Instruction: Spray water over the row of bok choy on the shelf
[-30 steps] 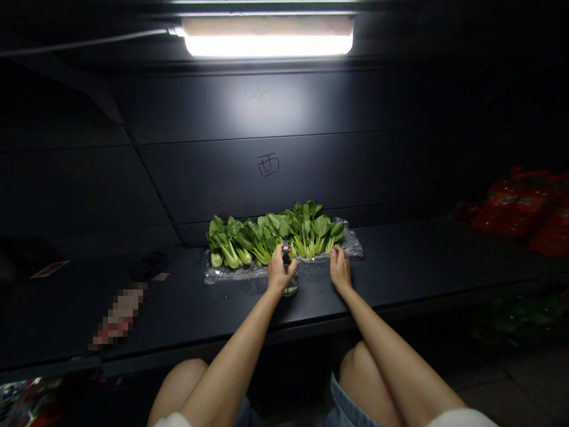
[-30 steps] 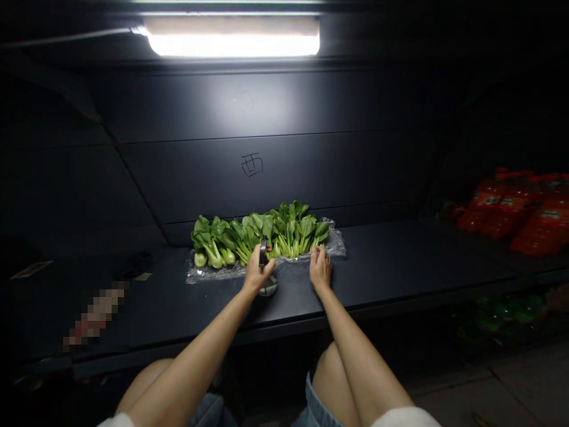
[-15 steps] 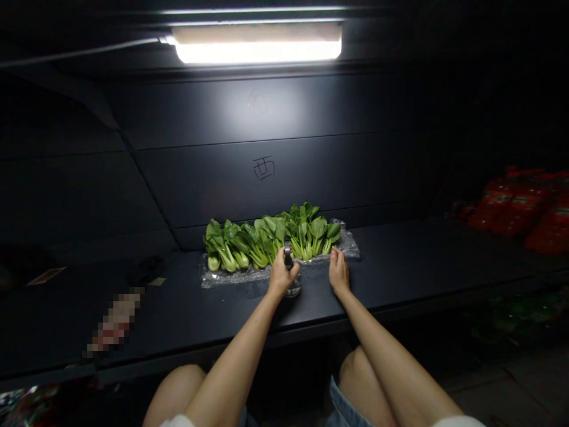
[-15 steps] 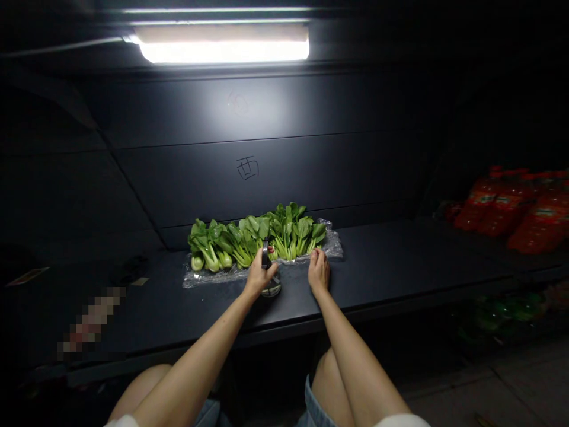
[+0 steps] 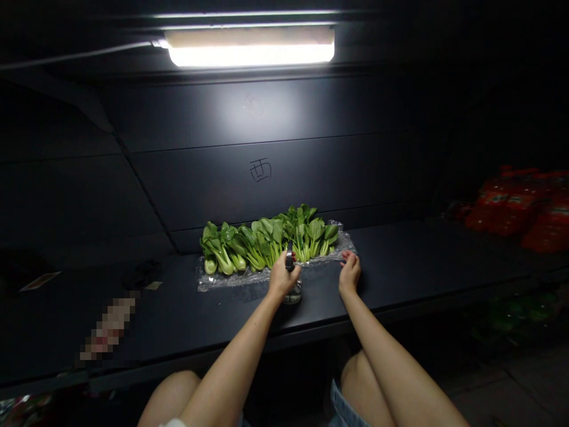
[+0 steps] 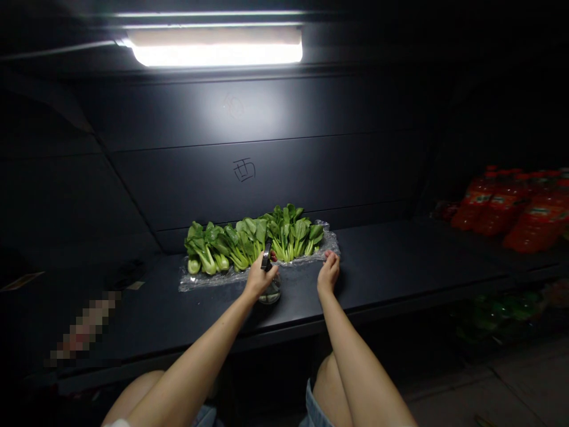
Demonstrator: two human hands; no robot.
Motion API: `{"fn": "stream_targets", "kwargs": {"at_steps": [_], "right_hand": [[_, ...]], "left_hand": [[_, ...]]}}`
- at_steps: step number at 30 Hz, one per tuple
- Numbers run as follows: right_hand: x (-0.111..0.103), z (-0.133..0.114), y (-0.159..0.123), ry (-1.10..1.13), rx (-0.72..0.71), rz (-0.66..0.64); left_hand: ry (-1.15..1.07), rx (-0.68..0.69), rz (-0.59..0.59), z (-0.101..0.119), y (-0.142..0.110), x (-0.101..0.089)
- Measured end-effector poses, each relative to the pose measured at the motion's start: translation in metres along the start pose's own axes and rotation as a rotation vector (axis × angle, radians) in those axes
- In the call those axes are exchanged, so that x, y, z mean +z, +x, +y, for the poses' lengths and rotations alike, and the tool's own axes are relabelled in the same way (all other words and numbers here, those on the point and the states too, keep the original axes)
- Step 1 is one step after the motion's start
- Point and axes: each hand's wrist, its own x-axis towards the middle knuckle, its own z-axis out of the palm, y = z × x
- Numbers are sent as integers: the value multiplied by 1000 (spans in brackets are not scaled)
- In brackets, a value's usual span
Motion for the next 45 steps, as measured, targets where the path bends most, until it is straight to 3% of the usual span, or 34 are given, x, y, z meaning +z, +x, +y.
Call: {"fn": "stream_targets", "kwargs": {"at_steps": [5, 25, 37, 45], "right_hand": [[-6, -2, 4, -1, -16, 22], [-7, -8, 0, -177, -138, -15], [-9, -11, -1, -224, -138, -72], [-7, -11, -2, -233, -181, -57]], "left_hand": [[-5, -28, -46, 4, 4, -5], [-16, -25, -32, -1, 9, 3], [-28, -23, 57, -4, 16, -15], [-52, -35, 111, -17, 12, -37]]}}
